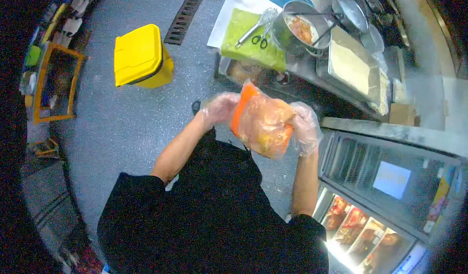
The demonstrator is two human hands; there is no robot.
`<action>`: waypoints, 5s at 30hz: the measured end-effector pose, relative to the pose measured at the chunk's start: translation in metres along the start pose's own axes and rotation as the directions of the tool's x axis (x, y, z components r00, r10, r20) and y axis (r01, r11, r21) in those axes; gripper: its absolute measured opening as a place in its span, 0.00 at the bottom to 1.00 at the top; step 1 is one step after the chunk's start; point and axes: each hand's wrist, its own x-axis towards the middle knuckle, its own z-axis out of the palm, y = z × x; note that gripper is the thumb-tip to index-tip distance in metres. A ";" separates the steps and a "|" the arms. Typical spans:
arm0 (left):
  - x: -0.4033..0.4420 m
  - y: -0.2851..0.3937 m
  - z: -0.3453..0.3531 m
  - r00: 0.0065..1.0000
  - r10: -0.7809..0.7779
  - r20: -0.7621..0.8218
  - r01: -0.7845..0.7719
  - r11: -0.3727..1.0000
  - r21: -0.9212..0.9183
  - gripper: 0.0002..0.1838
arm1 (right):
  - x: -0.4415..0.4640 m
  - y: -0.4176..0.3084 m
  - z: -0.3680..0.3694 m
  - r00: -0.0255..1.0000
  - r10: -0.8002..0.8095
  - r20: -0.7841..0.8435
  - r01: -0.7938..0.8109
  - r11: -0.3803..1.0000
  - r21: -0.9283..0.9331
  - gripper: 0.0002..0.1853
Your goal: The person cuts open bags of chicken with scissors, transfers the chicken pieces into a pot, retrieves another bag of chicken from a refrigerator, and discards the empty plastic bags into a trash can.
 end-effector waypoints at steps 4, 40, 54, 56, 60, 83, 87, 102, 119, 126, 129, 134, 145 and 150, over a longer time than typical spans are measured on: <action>0.021 0.070 -0.013 0.994 0.062 -0.091 -0.064 0.998 -0.016 0.26 | 0.057 -0.011 0.004 0.998 -0.016 -0.064 0.003 0.982 -0.189 0.11; -0.014 0.268 0.026 0.290 0.813 -0.505 -0.391 0.582 0.713 0.33 | 0.302 -0.049 0.132 0.937 -0.022 0.348 -0.192 0.799 0.569 0.31; 0.000 0.204 -0.008 0.677 0.578 -0.455 -0.599 0.792 0.115 0.41 | 0.288 -0.104 0.170 0.971 -0.091 0.223 0.011 0.942 0.336 0.11; -0.005 0.207 -0.004 0.671 0.583 -0.458 -0.611 0.785 0.105 0.40 | 0.284 -0.112 0.175 0.971 -0.089 0.220 0.011 0.943 0.334 0.11; -0.018 0.211 -0.013 0.677 0.606 -0.418 -0.620 0.775 0.120 0.42 | 0.275 -0.115 0.185 0.968 -0.064 0.244 -0.032 0.928 0.370 0.13; -0.117 0.203 -0.054 0.613 0.686 -0.391 -0.730 0.681 0.051 0.52 | 0.259 -0.103 0.247 0.919 0.100 0.382 -0.153 0.982 0.111 0.16; -0.116 0.207 -0.052 0.617 0.772 -0.150 -0.784 0.619 -0.043 0.56 | 0.278 -0.090 0.216 0.956 0.046 0.289 -0.126 0.955 0.267 0.16; -0.154 0.240 -0.021 0.532 0.832 -0.160 -0.847 0.524 -0.089 0.57 | 0.320 0.142 0.108 0.984 0.097 -0.146 -0.174 0.430 -0.886 0.26; -0.165 0.234 -0.016 0.436 0.870 -0.230 -0.899 0.434 -0.065 0.58 | 0.318 0.133 0.101 0.835 0.093 -0.543 -0.521 0.454 -0.723 0.22; -0.160 0.230 -0.017 0.416 0.881 -0.226 -0.909 0.411 -0.072 0.58 | 0.316 0.115 0.087 0.821 0.223 -0.525 -0.559 0.499 -0.662 0.25; -0.158 0.234 -0.019 0.401 0.894 -0.198 -0.916 0.390 -0.095 0.58 | 0.309 0.124 0.081 0.892 0.157 -0.423 -0.432 0.571 -0.698 0.28; -0.167 0.237 -0.012 0.355 0.930 -0.101 -0.933 0.345 -0.106 0.59 | 0.309 0.143 0.054 0.968 0.210 -0.137 -0.238 0.591 -0.771 0.22; -0.184 0.226 -0.015 0.189 0.977 -0.095 -0.982 0.188 -0.022 0.60 | 0.303 0.197 0.039 0.887 0.410 -0.211 -0.276 0.106 -0.955 0.22; -0.186 0.222 -0.022 0.162 0.986 -0.038 -0.970 0.153 -0.188 0.62 | 0.284 0.165 0.073 0.955 0.207 -0.214 -0.243 0.124 -0.962 0.21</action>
